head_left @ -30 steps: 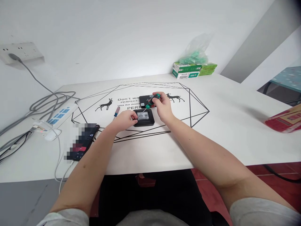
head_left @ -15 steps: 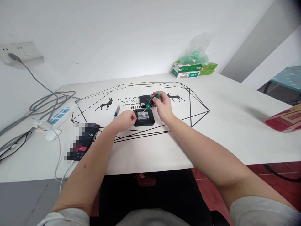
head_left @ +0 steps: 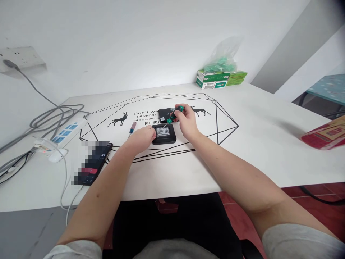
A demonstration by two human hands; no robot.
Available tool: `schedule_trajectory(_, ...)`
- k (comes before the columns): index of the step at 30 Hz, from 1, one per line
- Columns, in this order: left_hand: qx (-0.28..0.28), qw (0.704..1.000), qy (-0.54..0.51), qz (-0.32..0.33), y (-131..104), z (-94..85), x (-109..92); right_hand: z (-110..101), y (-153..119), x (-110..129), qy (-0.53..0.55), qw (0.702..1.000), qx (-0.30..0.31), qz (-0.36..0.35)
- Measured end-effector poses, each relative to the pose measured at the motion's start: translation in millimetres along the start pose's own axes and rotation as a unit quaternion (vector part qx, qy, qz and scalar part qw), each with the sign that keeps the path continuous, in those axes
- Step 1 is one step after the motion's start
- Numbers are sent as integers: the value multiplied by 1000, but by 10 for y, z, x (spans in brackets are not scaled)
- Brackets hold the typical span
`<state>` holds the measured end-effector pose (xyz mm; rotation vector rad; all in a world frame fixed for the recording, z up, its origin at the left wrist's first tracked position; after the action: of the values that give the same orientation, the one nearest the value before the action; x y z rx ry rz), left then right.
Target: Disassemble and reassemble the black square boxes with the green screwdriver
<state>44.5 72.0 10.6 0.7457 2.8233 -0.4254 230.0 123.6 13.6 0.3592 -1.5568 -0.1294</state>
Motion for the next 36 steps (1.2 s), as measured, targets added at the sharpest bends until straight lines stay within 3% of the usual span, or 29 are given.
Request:
schedule_trajectory(8, -19, 1000, 7, -15, -7, -40, 10, -7, -2, 24, 23, 999, 1, -24)
schedule_trajectory(14, -56, 993, -104, -25, -37, -132, 73, -71, 39, 15, 1, 1000, -15, -21)
schedule_trajectory(20, -62, 981, -168, -79, -38, -126, 201, -175, 66, -78, -61, 997, -47, 21)
schedule_trajectory(25, -81, 968, -197, -135, -72, -132, 326, -391, 82, -102, -163, 978, -93, 88)
schedule_trajectory(27, -78, 958, -226, -161, -76, -83, 397, -397, 92, -204, -200, 964, -50, 170)
schedule_trajectory(30, -58, 933, -305, -179, -41, 72, 491, -263, 49, -411, -265, 915, 81, 293)
schedule_trajectory(33, -48, 898, -403, -173, 20, 225, 531, -106, 8, -463, -315, 886, 156, 303)
schedule_trajectory(36, -66, 856, -485, -163, 49, 279, 530, -2, 2, -388, -350, 887, 160, 256)
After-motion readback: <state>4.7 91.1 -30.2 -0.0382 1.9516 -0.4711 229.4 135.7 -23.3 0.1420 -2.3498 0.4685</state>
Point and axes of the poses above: each hand's wrist, its own y-axis towards the middle knuckle, its own z-axis out of the palm, x = y × z, the point moved 9 cm from there along y, towards the middle knuckle, and after that the axes turned 15 degrees about x, right-handed, at the moved point
